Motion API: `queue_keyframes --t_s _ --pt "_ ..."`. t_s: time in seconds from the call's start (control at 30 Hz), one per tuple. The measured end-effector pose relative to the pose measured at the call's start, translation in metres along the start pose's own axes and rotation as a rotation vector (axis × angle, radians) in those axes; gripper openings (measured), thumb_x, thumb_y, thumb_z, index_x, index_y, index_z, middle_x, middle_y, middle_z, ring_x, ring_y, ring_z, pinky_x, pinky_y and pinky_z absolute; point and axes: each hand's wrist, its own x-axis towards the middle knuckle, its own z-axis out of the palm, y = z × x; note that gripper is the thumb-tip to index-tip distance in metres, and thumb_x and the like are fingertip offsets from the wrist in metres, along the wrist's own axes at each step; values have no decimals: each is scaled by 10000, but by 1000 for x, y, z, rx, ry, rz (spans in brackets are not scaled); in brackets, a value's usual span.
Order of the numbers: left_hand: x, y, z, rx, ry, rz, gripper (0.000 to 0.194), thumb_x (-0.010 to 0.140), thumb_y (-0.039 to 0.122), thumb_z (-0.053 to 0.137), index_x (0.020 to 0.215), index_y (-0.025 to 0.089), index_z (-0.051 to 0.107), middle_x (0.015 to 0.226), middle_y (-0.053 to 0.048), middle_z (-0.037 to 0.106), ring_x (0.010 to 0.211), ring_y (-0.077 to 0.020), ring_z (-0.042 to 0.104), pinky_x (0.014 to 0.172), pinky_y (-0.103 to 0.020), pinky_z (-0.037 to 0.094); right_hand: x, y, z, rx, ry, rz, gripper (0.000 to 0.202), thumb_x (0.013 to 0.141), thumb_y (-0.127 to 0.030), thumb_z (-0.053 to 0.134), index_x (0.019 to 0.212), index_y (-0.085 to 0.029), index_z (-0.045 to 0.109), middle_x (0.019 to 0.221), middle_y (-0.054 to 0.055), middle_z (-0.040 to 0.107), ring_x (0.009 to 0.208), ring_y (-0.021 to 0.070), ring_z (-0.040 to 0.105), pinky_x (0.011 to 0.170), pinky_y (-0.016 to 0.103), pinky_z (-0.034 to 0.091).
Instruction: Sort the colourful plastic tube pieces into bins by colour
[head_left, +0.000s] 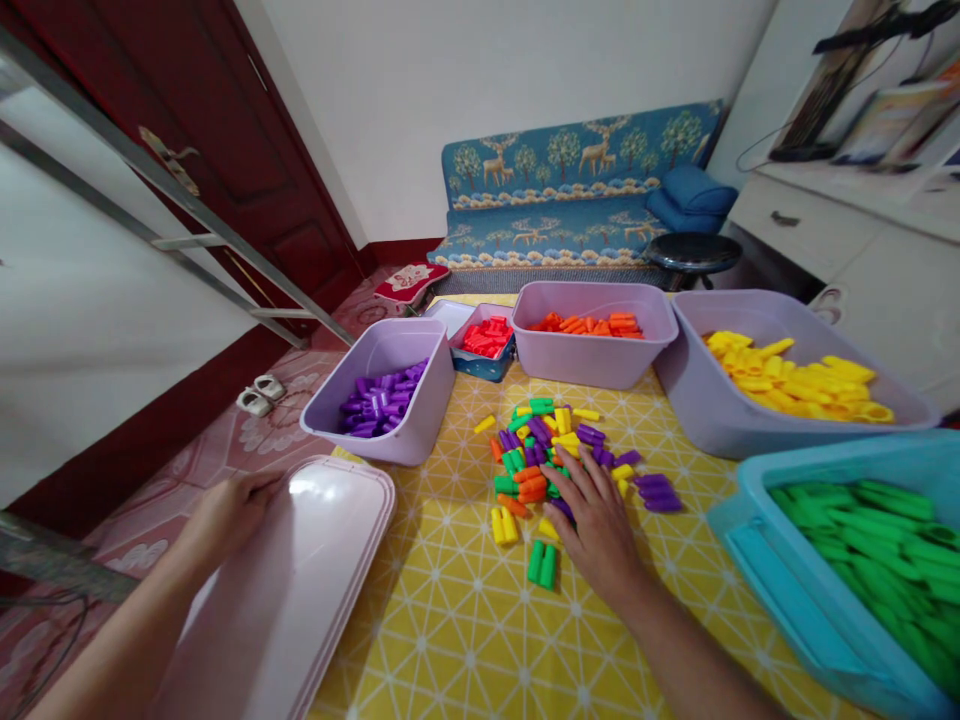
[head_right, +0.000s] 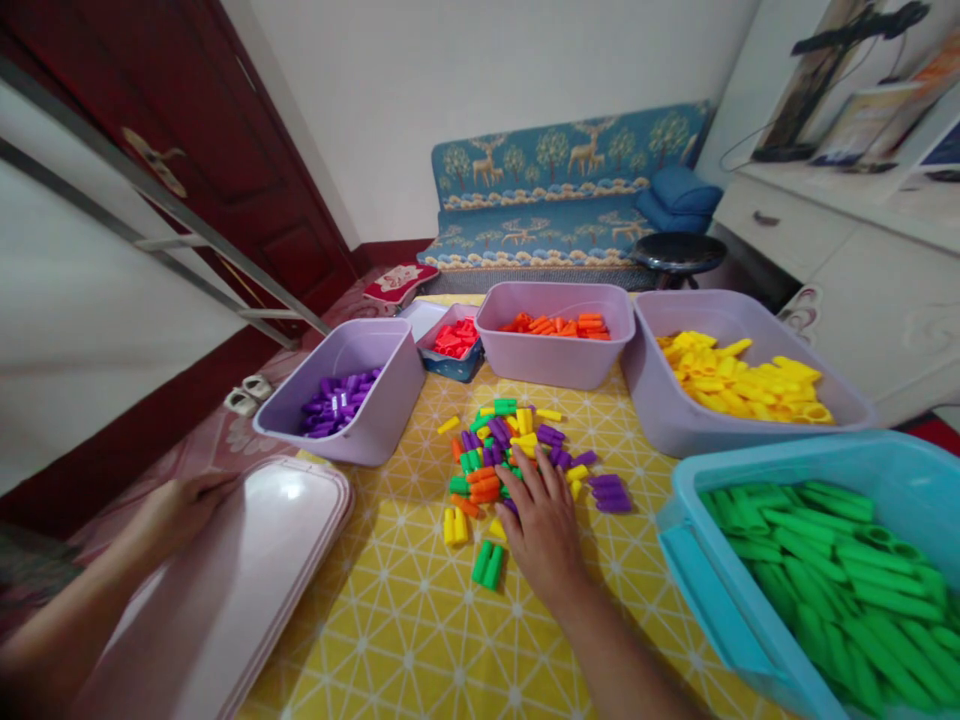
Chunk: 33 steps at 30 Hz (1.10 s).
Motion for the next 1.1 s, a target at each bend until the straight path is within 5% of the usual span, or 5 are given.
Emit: queue_keyframes --t_s 0.23,0.67,0.87,0.97,1.1 --pt "24 4 12 103 -202 169 391 836 283 433 1096 100 660 1104 -44 695 1065 -225 621 927 -263 426 -1 1 0 7 0 -1 404 875 -280 504 1278 -265 532 1463 22 391 1388 284 213 1083 518 283" --pt "9 21 -12 83 -99 119 380 825 349 454 1020 120 685 1026 -69 719 962 -244 649 844 -277 460 -1 0 -1 11 -1 -2 399 880 -278 492 1277 -265 531 1465 31 388 1384 287 230 1066 527 304" --pt "-75 130 -31 -381 -150 388 353 838 393 528 1156 272 620 1037 -16 695 858 -180 654 722 -246 519 0 2 4 33 13 5 417 871 -285 496 1284 -233 517 1456 41 401 1382 289 232 1081 529 285" --pt "-108 197 3 -546 -212 621 306 840 338 561 1136 304 628 1034 -59 667 877 -198 651 750 -301 541 -1 2 6 71 53 10 461 856 -255 491 1311 -185 475 1420 77 445 1373 276 261 1084 513 298" --pt "-102 257 60 -650 -32 690 484 768 219 633 1240 294 554 1261 -122 528 1154 -280 531 956 -462 466 -3 2 5 143 141 72 509 822 -180 477 1327 -156 427 1495 129 301 1381 262 262 1069 494 337"
